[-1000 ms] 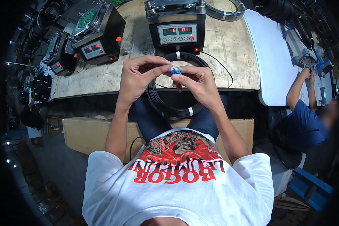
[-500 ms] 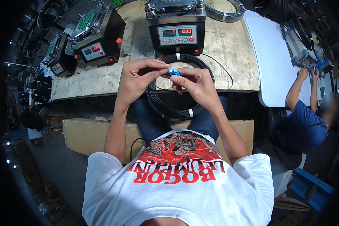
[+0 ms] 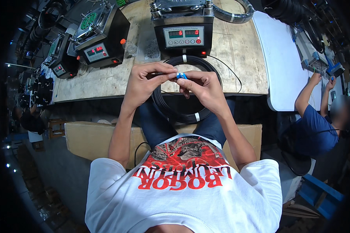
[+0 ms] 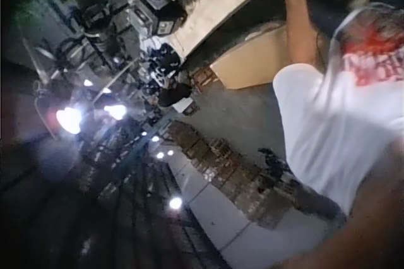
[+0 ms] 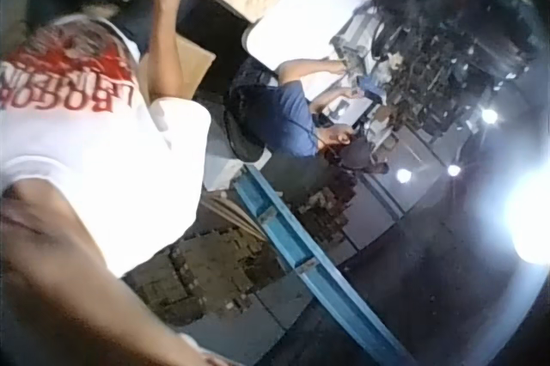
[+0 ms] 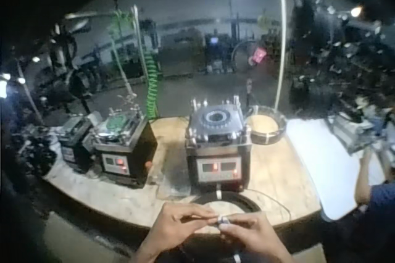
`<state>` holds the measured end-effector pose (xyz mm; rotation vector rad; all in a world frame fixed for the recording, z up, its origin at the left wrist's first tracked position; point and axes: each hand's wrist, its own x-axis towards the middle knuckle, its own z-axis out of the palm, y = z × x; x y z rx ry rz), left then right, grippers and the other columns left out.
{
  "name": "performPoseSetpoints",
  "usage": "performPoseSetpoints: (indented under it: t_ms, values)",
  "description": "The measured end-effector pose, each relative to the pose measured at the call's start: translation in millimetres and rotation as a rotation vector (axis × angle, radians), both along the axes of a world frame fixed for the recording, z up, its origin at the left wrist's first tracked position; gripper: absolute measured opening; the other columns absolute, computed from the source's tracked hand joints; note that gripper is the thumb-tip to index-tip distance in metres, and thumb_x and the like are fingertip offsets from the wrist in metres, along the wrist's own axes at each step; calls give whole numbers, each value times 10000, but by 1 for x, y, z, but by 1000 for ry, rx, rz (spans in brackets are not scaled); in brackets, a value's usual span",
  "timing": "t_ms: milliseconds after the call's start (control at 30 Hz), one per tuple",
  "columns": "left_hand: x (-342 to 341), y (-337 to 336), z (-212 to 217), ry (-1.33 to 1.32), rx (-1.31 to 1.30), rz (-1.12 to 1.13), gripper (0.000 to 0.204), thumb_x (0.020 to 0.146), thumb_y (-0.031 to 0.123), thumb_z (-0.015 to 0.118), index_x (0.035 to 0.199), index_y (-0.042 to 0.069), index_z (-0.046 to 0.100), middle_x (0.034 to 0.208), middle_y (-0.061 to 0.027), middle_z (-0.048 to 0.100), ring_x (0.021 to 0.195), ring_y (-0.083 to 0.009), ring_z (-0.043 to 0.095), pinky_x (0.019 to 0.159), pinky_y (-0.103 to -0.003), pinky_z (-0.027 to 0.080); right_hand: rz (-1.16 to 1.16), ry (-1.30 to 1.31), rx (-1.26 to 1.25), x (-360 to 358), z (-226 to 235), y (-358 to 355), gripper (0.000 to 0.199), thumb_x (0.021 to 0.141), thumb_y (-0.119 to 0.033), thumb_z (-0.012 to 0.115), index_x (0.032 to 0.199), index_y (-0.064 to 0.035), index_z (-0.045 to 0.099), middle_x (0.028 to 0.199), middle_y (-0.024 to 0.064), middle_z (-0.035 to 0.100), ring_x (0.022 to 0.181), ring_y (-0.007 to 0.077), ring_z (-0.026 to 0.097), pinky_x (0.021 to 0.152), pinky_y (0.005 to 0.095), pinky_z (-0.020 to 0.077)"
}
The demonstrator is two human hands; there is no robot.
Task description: The recorder is using a specialized machine to assemble or test black fiber optic or electrical cable coils.
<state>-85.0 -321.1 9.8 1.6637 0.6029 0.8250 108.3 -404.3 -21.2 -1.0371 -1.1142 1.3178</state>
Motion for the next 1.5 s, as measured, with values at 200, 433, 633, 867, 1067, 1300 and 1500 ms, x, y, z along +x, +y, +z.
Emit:
performPoseSetpoints:
  t_ms: [200, 433, 633, 867, 1067, 1300, 1500]
  values:
    - [-2, 6, -8, 4, -16, -35, 140, 863, -37, 704, 995, -38, 749, 1022, -130, 720, 945, -165, 683, 863, -281, 546, -14, -5, -21, -2, -7, 1, 207, 952, -128, 677, 1030, 59, 723, 763, 51, 672, 660, 82, 593, 595, 231, 485]
    - [-18, 73, -33, -12, -117, 98, 240, 978, 127, 630, 1125, -58, 670, 930, -103, 709, 812, -133, 675, 764, -271, 559, -41, 43, -72, -5, 3, 5, 194, 945, -86, 670, 1035, 83, 703, 771, 64, 659, 662, 97, 595, 601, 239, 486]
    - [-46, 183, -134, 410, 9, 190, 202, 908, 85, 682, 1052, -56, 699, 853, -99, 723, 778, -125, 685, 727, -277, 561, -53, -10, -75, 0, -3, -2, 199, 942, -80, 663, 1033, 93, 700, 772, 64, 661, 674, 113, 610, 642, 255, 511]
    - [-27, 225, -191, 820, 263, 66, 241, 727, 49, 772, 954, -25, 733, 881, -163, 747, 849, -219, 739, 729, -331, 573, -137, -131, -11, 4, -1, -2, 195, 920, -103, 697, 1033, 52, 736, 760, 36, 655, 748, 95, 585, 695, 213, 429]
    - [-11, 238, -214, 1038, 306, 100, 387, 662, 77, 786, 1031, -9, 705, 999, -242, 707, 1001, -368, 688, 837, -414, 560, -197, -223, -56, 14, -2, -1, 224, 919, -160, 724, 1028, 35, 744, 751, 1, 678, 654, 32, 437, 603, 212, 344]
    - [-26, 231, -201, 787, 414, 88, 370, 634, 28, 754, 995, -24, 692, 984, -264, 687, 979, -402, 673, 808, -424, 556, -193, -235, -143, 16, 9, -1, 231, 922, -162, 722, 1038, 37, 739, 755, 16, 695, 554, 23, 429, 498, 189, 304]
    - [-26, 227, -184, 988, 309, 94, 346, 634, 48, 771, 966, -20, 705, 892, -240, 703, 889, -356, 706, 770, -406, 558, -183, -171, -110, 16, 5, -2, 230, 931, -151, 704, 1046, 46, 730, 783, 60, 711, 473, 61, 506, 438, 203, 354]
